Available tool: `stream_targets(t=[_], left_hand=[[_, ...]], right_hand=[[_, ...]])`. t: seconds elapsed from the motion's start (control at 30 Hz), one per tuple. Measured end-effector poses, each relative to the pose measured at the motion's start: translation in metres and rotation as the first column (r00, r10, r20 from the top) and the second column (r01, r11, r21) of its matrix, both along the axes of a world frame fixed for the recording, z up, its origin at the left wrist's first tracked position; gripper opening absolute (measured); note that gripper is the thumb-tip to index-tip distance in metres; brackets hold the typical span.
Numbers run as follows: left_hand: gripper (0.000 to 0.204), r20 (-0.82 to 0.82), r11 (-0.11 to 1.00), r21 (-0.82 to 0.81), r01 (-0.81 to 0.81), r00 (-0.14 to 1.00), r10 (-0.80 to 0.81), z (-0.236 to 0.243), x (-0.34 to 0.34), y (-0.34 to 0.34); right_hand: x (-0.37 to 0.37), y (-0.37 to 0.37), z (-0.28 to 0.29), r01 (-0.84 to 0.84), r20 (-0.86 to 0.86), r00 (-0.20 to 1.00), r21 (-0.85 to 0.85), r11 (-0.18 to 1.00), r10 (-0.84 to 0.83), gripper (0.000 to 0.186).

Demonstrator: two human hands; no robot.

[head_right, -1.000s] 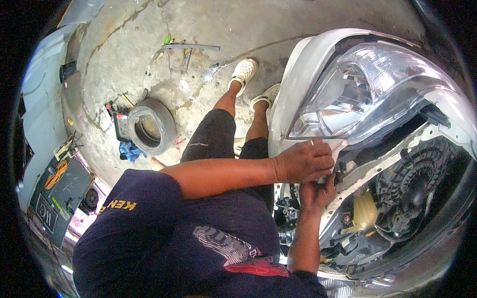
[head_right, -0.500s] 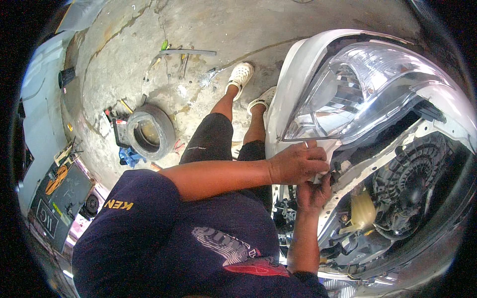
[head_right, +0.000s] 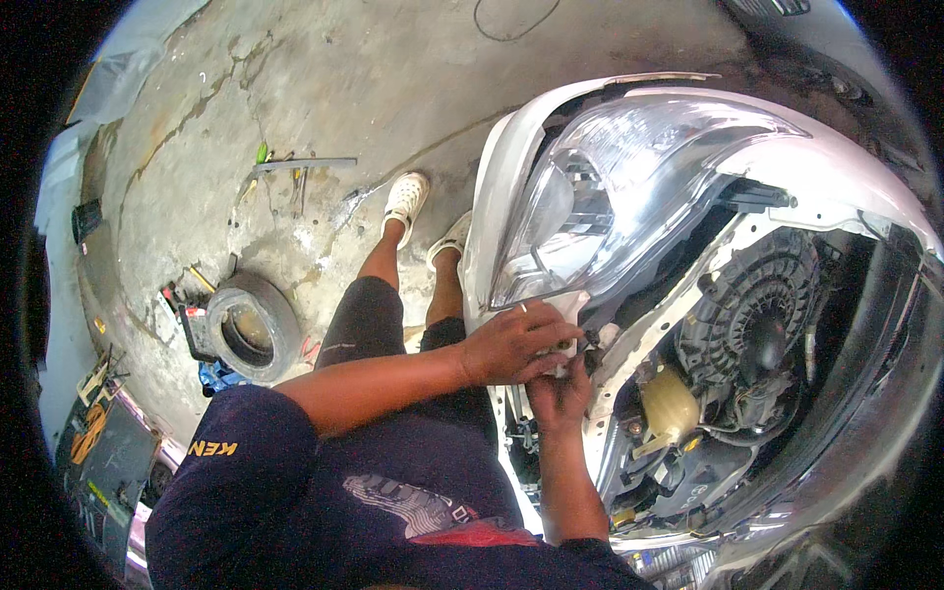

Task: The person fits a bumper component onto a white car, inserts plastic fasteners into the engine bay frame, and wipes down the headlight surface with a cloth.

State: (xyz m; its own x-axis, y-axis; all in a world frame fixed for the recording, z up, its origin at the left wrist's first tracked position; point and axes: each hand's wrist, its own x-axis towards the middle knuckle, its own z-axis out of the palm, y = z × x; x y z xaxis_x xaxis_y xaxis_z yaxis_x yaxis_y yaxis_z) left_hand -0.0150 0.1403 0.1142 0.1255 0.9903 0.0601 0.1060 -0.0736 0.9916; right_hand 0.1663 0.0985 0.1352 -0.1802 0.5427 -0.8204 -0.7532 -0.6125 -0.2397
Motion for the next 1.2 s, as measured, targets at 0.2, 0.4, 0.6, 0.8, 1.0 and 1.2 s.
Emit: stream_targets(t=[0.2, 0.4, 0.6, 0.8, 1.0, 1.2], left_hand=[[0.038, -0.076, 0.994, 0.049, 0.098, 0.993, -0.094, -0.006, 0.002, -0.001], [0.029, -0.026, 1.000, 0.015, 0.008, 1.000, -0.008, -0.003, -0.001, -0.001], [0.033, -0.061, 0.984, 0.048, 0.170, 0.984, -0.167, -0.009, -0.004, -0.001], [0.028, -0.032, 0.994, 0.071, 0.079, 0.997, -0.077, -0.007, -0.007, 0.003], [0.025, -0.070, 0.990, 0.070, 0.125, 0.990, -0.120, -0.008, -0.005, 0.002], [0.026, -0.035, 0.994, 0.067, 0.088, 0.996, -0.086, -0.003, -0.010, 0.005]], right_hand=[[0.001, 0.000, -0.003, -0.039, 0.097, 0.995, 0.006, 0.999, 0.039, 0.051], [0.003, -0.001, -0.004, 0.010, -0.023, 1.000, -0.037, 0.999, -0.011, 0.052], [-0.003, 0.002, 0.002, -0.016, 0.095, 0.995, -0.014, 1.000, 0.017, 0.059], [-0.001, 0.000, -0.002, 0.021, 0.147, 0.989, -0.014, 1.000, -0.019, 0.059], [0.000, 0.002, -0.001, -0.021, 0.090, 0.996, -0.039, 0.999, 0.025, 0.056], [0.004, 0.000, -0.003, 0.015, 0.031, 0.999, -0.001, 1.000, -0.015, 0.052]])
